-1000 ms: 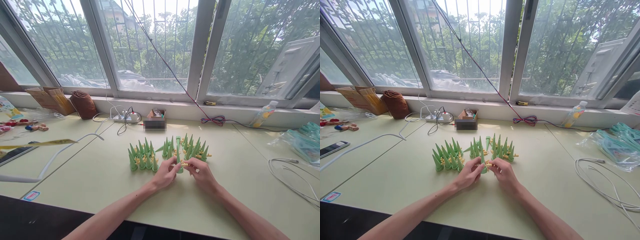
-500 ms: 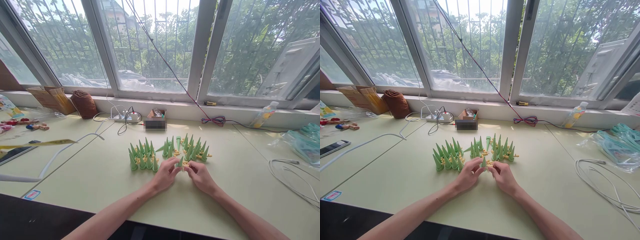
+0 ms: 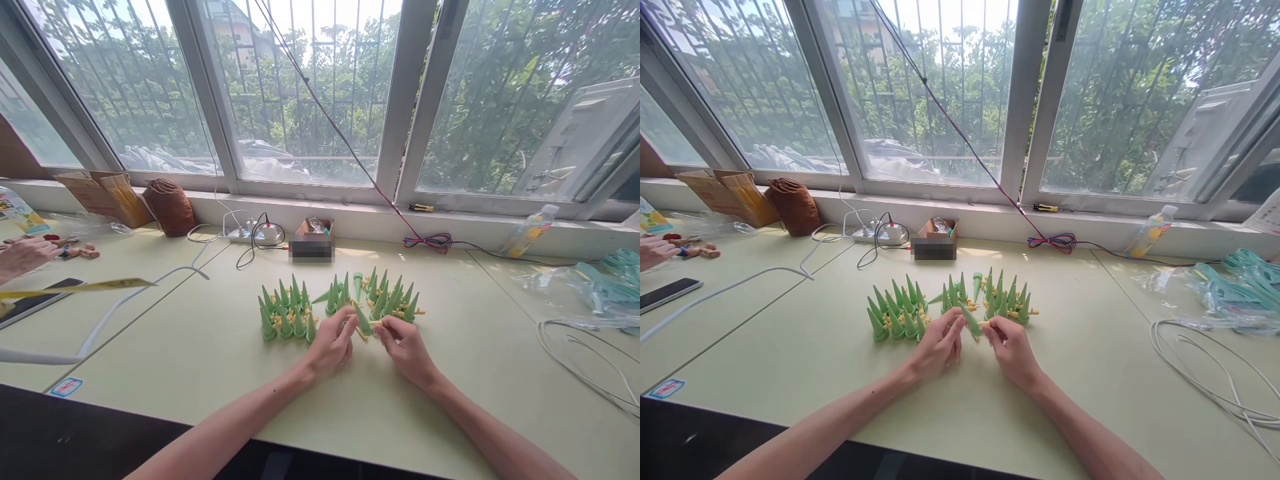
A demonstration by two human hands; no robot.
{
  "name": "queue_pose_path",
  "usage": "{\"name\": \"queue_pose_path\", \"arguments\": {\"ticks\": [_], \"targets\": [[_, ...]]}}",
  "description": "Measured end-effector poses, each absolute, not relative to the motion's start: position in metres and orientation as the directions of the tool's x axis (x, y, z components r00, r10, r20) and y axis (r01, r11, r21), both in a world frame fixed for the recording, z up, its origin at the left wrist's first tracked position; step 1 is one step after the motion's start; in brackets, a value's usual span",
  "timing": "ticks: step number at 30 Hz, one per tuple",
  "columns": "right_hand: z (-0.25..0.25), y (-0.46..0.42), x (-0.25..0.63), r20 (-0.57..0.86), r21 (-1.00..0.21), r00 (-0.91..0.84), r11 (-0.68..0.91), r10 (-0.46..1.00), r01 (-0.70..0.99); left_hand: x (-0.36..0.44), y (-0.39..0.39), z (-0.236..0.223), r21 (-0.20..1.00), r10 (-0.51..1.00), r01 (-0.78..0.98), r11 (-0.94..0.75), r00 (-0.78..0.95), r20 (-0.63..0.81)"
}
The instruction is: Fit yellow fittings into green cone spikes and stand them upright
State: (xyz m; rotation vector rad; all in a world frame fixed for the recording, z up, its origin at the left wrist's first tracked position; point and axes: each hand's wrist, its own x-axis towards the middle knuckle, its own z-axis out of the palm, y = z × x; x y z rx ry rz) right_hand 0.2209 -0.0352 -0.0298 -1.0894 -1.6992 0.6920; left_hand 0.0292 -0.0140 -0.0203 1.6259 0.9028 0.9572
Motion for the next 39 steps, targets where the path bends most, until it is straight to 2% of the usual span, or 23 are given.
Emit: {"name": "queue_pose_path", "arguments": {"ticks": [5,10,13,17,25,29,33,39], "targets": [[-0.029,-0.038,0.223,0.482,-0.767,-0.168,0.507,0.860,0.393,0.031,-0.013,-0.015,0.998,0.900,-0.037,-0.043,0.433,0.055],[-0.026,-0.039,0.221,0.523,-0.699,-0.244,0.575,0.816,0.425,0.031,-0.014,-0.009,0.996,0.820,-0.017,0.086,0.569,-0.061],[-0.027,-0.038,0.221,0.532,-0.690,-0.242,0.582,0.811,0.431,0.029,-0.013,-0.010,0.992,0.781,-0.021,0.127,0.619,-0.087],[-0.031,-0.037,0.221,0.516,-0.703,-0.242,0.568,0.821,0.427,0.028,-0.012,-0.013,0.992,0.798,-0.036,0.121,0.598,-0.076],[-0.036,-0.038,0.219,0.440,-0.775,-0.213,0.489,0.872,0.400,0.028,-0.014,-0.017,0.998,0.852,-0.035,-0.046,0.520,0.058],[-0.036,-0.040,0.218,0.411,-0.806,-0.210,0.461,0.887,0.371,0.027,-0.015,-0.022,0.983,0.853,0.041,-0.181,0.503,0.137],[-0.036,-0.041,0.216,0.355,-0.850,-0.216,0.410,0.910,0.331,0.027,-0.016,-0.024,0.932,0.853,0.129,-0.338,0.460,0.246],[-0.036,-0.042,0.216,0.250,-0.924,-0.241,0.305,0.938,0.229,0.028,-0.017,-0.025,0.842,0.806,0.154,-0.518,0.417,0.420]]}}
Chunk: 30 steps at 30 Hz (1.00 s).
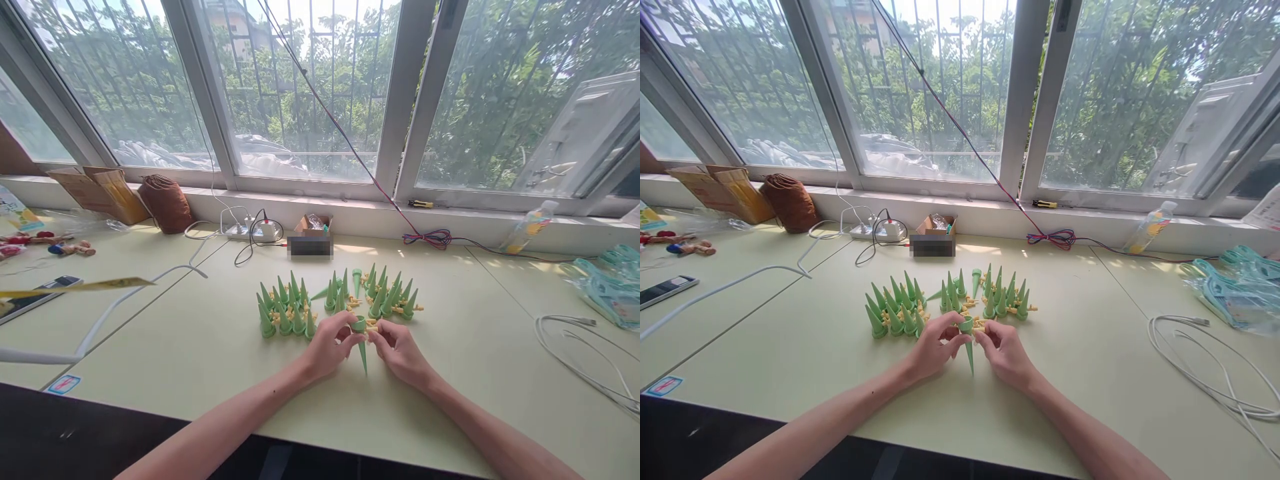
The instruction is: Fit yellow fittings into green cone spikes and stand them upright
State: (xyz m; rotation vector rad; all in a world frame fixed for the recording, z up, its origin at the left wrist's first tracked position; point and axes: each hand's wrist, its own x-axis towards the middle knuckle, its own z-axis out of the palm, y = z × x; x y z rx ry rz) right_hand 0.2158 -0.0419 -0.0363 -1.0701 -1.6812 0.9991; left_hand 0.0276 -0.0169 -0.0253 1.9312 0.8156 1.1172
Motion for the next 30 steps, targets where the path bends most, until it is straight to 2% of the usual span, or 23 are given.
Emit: {"name": "queue_pose_path", "arguments": {"ticks": [10,15,22,24,30], "targets": [[-0.030,-0.043,0.213,0.096,-0.994,-0.316,0.073,0.944,-0.081,0.026,-0.018,-0.029,0.688,0.694,0.207,-0.695,0.444,0.567],[-0.028,-0.042,0.212,0.067,-0.990,-0.323,0.024,0.944,-0.136,0.026,-0.018,-0.026,0.650,0.653,0.192,-0.735,0.457,0.603],[-0.033,-0.040,0.214,0.058,-0.982,-0.330,-0.006,0.942,-0.189,0.023,-0.016,-0.026,0.497,0.561,0.270,-0.825,0.506,0.655],[-0.033,-0.040,0.214,0.059,-0.982,-0.322,-0.003,0.945,-0.191,0.024,-0.016,-0.028,0.512,0.576,0.273,-0.814,0.496,0.650],[-0.025,-0.042,0.212,0.124,-0.983,-0.263,0.083,0.957,-0.161,0.029,-0.019,-0.026,0.783,0.789,0.199,-0.590,0.352,0.504]]}}
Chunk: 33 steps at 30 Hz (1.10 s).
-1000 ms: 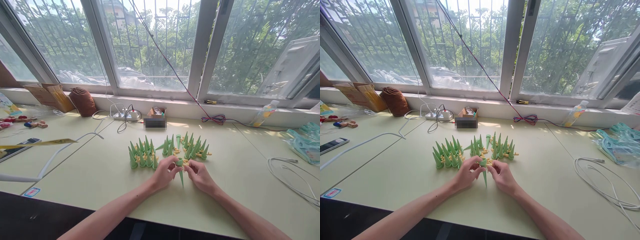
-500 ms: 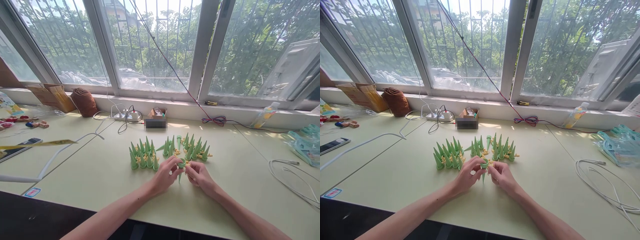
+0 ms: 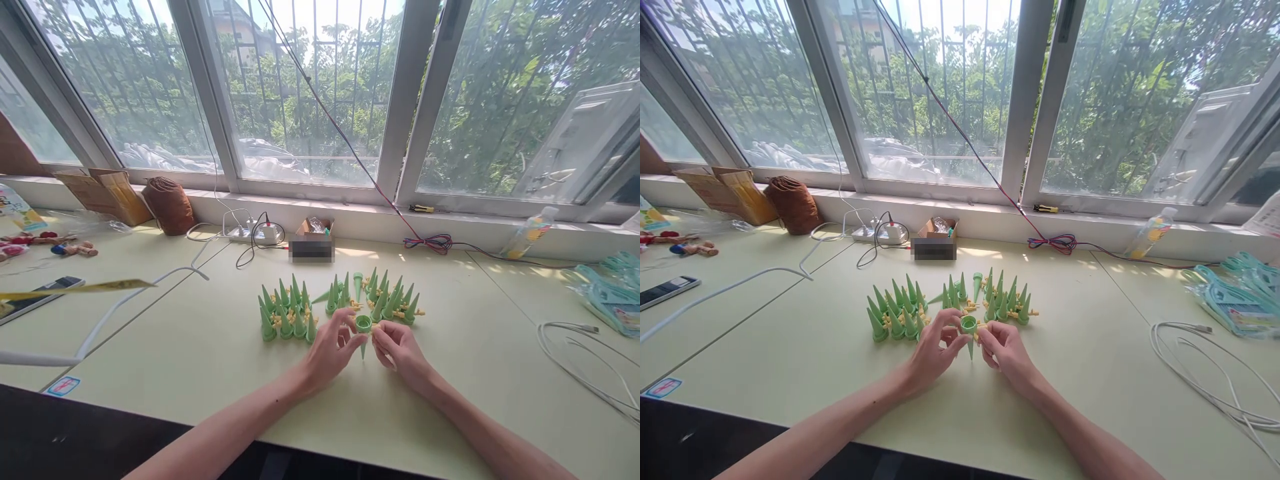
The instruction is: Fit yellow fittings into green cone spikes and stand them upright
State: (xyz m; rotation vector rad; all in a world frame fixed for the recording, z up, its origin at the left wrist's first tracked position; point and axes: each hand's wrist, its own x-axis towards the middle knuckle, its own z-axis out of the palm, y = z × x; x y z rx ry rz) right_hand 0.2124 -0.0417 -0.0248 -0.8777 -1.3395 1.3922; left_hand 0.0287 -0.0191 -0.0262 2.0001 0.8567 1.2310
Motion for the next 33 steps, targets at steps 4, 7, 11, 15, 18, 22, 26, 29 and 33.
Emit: {"name": "queue_pose_path", "arguments": {"ticks": [4,7,11,15,18,22,26,29,33], "targets": [[-0.025,-0.041,0.214,0.173,-0.979,-0.232,0.141,0.957,-0.146,0.030,-0.021,-0.019,0.861,0.858,0.176,-0.477,0.308,0.412],[-0.027,-0.040,0.215,0.203,-0.976,-0.211,0.180,0.956,-0.125,0.031,-0.021,-0.015,0.969,0.889,0.080,-0.234,0.421,0.180],[-0.028,-0.040,0.214,0.218,-0.975,-0.222,0.205,0.950,-0.080,0.030,-0.018,-0.013,0.994,0.733,0.019,0.107,0.673,-0.092],[-0.029,-0.040,0.212,0.211,-0.977,-0.239,0.204,0.948,-0.054,0.029,-0.015,-0.018,0.959,0.642,-0.039,0.280,0.750,-0.157],[-0.031,-0.039,0.213,0.192,-0.981,-0.243,0.187,0.951,-0.043,0.029,-0.011,-0.024,0.934,0.609,-0.068,0.351,0.775,-0.172],[-0.032,-0.039,0.213,0.179,-0.983,-0.237,0.181,0.955,-0.013,0.029,-0.009,-0.025,0.913,0.563,-0.088,0.398,0.810,-0.167],[-0.031,-0.040,0.214,0.195,-0.980,-0.248,0.195,0.949,-0.028,0.026,-0.010,-0.022,0.919,0.553,-0.106,0.380,0.822,-0.134],[-0.031,-0.040,0.215,0.195,-0.981,-0.275,0.194,0.941,-0.028,0.024,-0.012,-0.017,0.936,0.569,-0.098,0.337,0.814,-0.119],[-0.031,-0.041,0.216,0.169,-0.985,-0.281,0.172,0.945,-0.014,0.022,-0.013,-0.012,0.961,0.581,-0.056,0.272,0.805,-0.117]]}}
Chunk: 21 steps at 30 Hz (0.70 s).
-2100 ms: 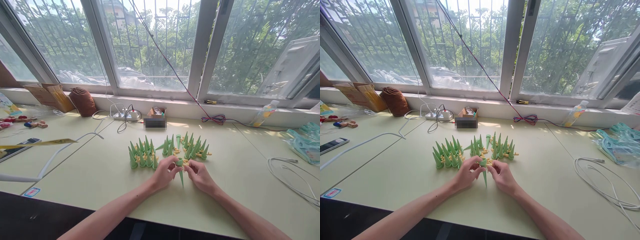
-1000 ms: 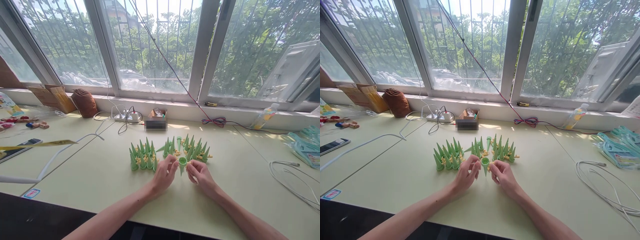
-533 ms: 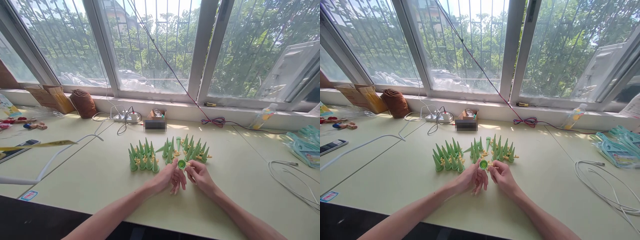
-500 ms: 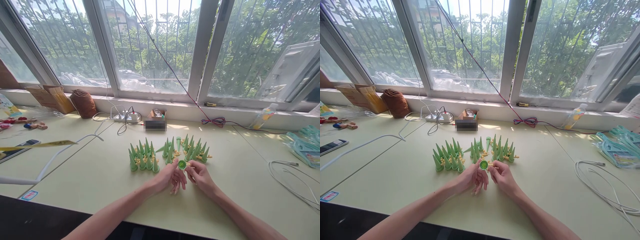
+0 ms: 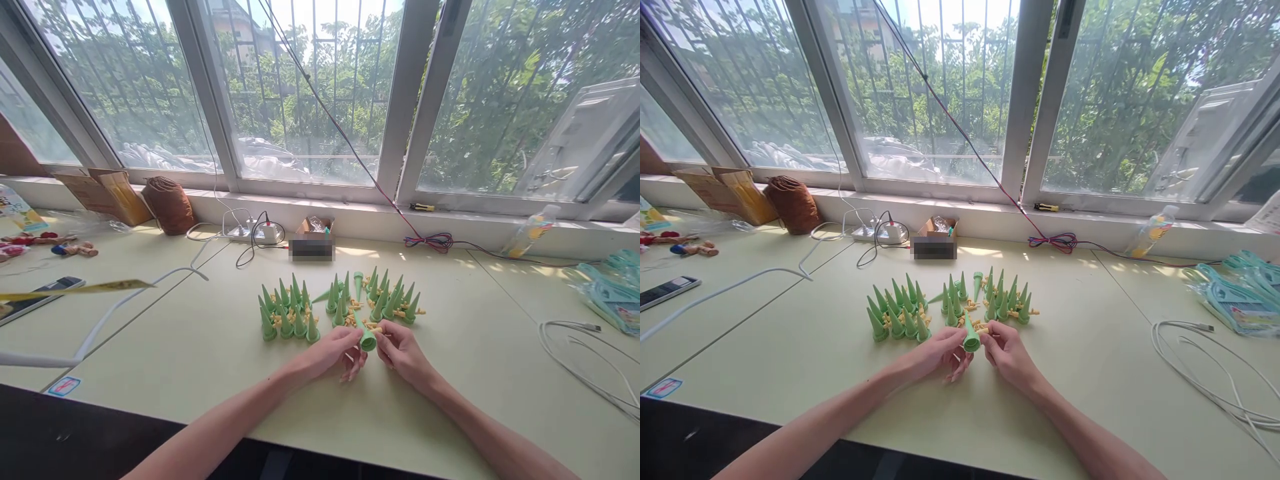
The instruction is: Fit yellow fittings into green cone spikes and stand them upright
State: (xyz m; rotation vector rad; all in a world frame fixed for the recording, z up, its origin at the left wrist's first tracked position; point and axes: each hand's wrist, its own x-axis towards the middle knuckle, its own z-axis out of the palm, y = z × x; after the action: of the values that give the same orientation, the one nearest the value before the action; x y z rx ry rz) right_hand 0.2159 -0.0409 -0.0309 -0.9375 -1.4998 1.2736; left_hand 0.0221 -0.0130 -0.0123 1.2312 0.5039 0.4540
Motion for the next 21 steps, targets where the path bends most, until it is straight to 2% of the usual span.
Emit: {"name": "queue_pose_path", "arguments": {"ticks": [8,12,16,21], "targets": [[-0.032,-0.041,0.216,0.150,-0.987,-0.279,0.161,0.949,0.016,0.017,-0.012,-0.021,0.992,0.642,0.113,0.052,0.757,-0.120],[-0.031,-0.040,0.217,0.152,-0.986,-0.270,0.166,0.951,0.028,0.016,-0.015,-0.018,0.971,0.680,0.178,-0.160,0.733,-0.022],[-0.032,-0.040,0.218,0.163,-0.983,-0.270,0.180,0.949,0.042,0.017,-0.018,-0.012,0.890,0.698,0.244,-0.386,0.708,0.109],[-0.033,-0.039,0.217,0.168,-0.981,-0.264,0.187,0.950,0.050,0.018,-0.019,-0.009,0.827,0.705,0.285,-0.485,0.687,0.177]]}}
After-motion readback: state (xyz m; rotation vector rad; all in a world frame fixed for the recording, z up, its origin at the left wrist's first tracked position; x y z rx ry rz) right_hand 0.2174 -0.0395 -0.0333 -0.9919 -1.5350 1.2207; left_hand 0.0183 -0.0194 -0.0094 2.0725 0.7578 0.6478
